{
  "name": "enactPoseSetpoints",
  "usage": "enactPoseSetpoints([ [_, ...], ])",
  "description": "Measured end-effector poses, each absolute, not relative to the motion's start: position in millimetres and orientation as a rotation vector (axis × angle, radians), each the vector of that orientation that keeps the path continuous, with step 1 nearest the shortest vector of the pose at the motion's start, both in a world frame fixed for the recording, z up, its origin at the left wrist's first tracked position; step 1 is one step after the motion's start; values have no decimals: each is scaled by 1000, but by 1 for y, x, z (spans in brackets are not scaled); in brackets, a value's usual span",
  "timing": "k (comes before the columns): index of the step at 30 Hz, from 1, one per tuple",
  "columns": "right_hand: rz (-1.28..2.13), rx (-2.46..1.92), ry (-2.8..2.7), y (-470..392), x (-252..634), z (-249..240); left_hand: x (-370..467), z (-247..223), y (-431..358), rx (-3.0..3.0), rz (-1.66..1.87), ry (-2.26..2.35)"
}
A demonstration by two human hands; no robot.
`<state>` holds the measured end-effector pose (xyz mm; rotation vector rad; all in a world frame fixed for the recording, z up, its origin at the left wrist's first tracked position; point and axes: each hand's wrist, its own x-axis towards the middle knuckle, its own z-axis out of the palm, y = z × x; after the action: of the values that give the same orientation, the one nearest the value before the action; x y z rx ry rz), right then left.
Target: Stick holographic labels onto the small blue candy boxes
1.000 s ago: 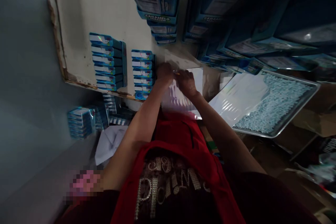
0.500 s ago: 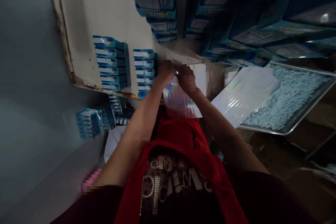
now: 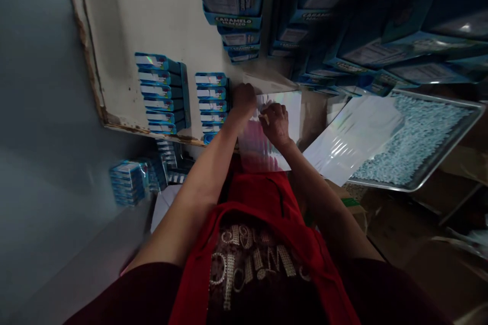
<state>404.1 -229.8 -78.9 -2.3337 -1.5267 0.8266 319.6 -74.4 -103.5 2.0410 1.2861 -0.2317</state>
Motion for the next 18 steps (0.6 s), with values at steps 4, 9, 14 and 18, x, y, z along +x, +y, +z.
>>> enactPoseSetpoints([
  [4, 767, -2463, -1363, -256, 394, -46, 327, -76, -73, 2060, -297, 1328],
  [9, 841, -2377, -931, -291, 380, 19, 287, -19, -104, 1945, 104, 1151],
  [14, 1203, -1962, -380, -300, 366, 79, 222, 24, -154, 958, 196, 1181],
  [18, 1370, -1788, -232, -297, 353, 99, 195, 31, -171, 403, 81, 995],
])
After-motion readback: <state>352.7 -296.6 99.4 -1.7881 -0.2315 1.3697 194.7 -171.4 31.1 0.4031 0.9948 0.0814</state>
